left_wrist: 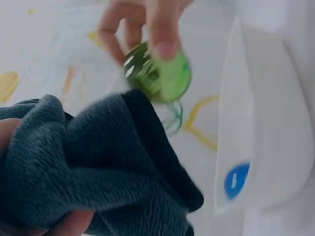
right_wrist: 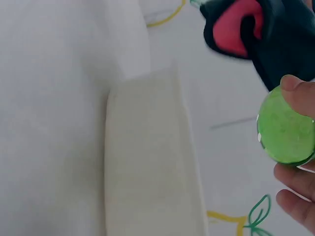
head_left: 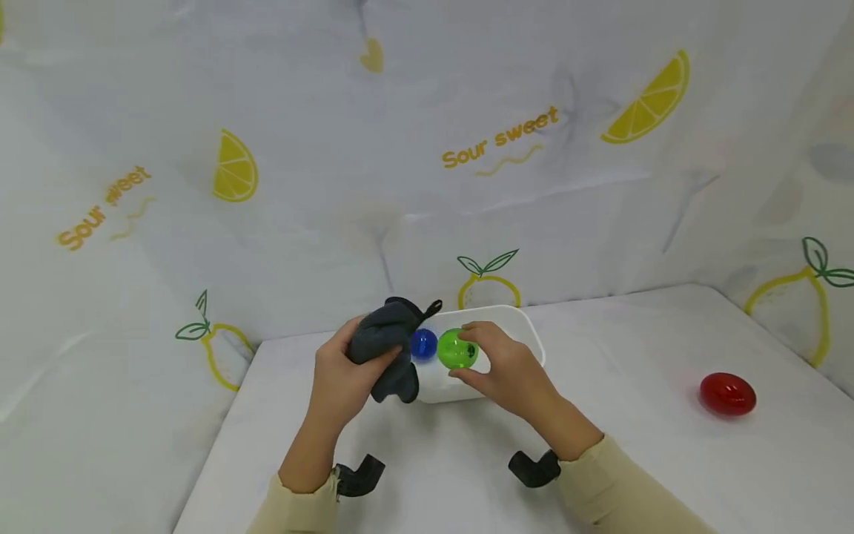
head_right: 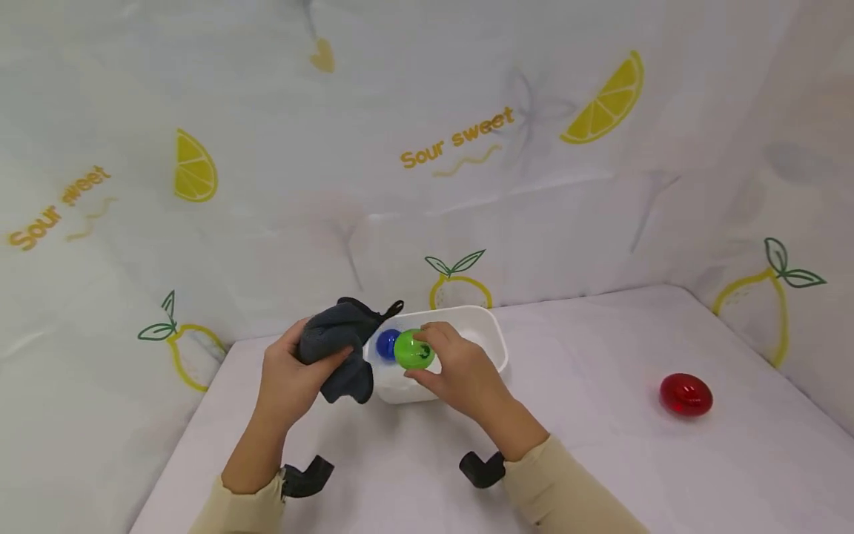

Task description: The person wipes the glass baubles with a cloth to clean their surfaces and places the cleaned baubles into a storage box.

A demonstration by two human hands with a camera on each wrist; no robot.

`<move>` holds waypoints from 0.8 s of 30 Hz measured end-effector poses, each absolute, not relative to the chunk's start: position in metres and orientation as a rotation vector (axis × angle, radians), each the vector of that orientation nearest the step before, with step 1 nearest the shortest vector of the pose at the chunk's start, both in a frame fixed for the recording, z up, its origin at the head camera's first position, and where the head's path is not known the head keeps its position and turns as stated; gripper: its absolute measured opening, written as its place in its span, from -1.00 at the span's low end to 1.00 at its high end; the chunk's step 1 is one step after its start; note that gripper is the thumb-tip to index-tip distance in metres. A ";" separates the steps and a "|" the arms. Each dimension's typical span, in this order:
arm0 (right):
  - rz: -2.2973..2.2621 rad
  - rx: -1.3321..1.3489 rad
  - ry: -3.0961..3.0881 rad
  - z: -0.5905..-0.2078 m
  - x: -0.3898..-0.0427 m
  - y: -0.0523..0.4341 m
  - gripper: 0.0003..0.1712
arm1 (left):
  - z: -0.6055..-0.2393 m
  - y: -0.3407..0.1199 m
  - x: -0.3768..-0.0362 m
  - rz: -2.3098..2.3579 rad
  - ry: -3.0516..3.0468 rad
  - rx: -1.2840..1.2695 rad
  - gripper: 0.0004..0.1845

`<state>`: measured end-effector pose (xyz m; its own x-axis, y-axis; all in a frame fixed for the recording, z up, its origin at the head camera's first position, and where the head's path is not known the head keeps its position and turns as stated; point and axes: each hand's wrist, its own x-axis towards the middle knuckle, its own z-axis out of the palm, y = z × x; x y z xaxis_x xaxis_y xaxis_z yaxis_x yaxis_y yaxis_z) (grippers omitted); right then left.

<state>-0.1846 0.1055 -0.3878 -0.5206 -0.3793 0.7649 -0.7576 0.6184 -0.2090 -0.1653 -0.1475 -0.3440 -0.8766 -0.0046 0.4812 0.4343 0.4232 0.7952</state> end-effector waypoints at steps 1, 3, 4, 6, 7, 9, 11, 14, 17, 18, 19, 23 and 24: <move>0.712 0.867 -2.181 -0.390 -0.189 0.107 -0.33 | -0.343 -0.153 -0.165 -1.354 -2.274 -0.386 -0.50; 0.745 0.829 -2.262 -0.394 -0.197 0.111 -0.35 | -0.344 -0.165 -0.166 -1.146 -2.296 -0.398 -0.48; 0.760 0.809 -2.307 -0.396 -0.200 0.112 -0.36 | -0.345 -0.170 -0.166 -1.039 -2.318 -0.394 -0.48; 0.784 0.768 -2.406 -0.401 -0.208 0.114 -0.39 | -0.349 -0.180 -0.168 -0.837 -2.388 -0.381 -0.47; 0.795 0.752 -2.459 -0.403 -0.212 0.115 -0.40 | -0.352 -0.184 -0.170 -0.748 -2.442 -0.369 -0.47; 0.812 0.717 -2.568 -0.406 -0.220 0.115 -0.42 | -0.360 -0.191 -0.172 -0.594 -2.571 -0.342 -0.45; 0.814 0.678 -2.689 -0.409 -0.227 0.116 -0.43 | -0.370 -0.193 -0.176 -0.493 -2.707 -0.330 -0.43; 0.786 0.645 -2.848 -0.412 -0.238 0.116 -0.43 | -0.384 -0.193 -0.181 -0.420 -2.882 -0.322 -0.40; 0.748 0.623 -2.952 -0.416 -0.246 0.115 -0.44 | -0.397 -0.190 -0.185 -0.383 -2.998 -0.332 -0.39; 0.741 0.620 -2.968 -0.416 -0.249 0.114 -0.44 | -0.400 -0.188 -0.186 -0.365 -3.027 -0.340 -0.39; 0.738 0.613 -2.977 -0.416 -0.251 0.113 -0.44 | -0.402 -0.187 -0.187 -0.344 -3.049 -0.349 -0.38; 0.738 0.546 -2.981 -0.414 -0.256 0.110 -0.48 | -0.408 -0.179 -0.189 -0.252 -3.080 -0.391 -0.37; 0.728 0.535 -2.976 -0.414 -0.257 0.110 -0.49 | -0.409 -0.176 -0.190 -0.227 -3.085 -0.391 -0.37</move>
<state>-0.2567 0.1100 -0.4137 -0.9404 -0.3215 0.1107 -0.3363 0.8312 -0.4426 -0.1900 -0.1762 -0.4087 -0.9682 0.2465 0.0421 0.2500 0.9579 0.1411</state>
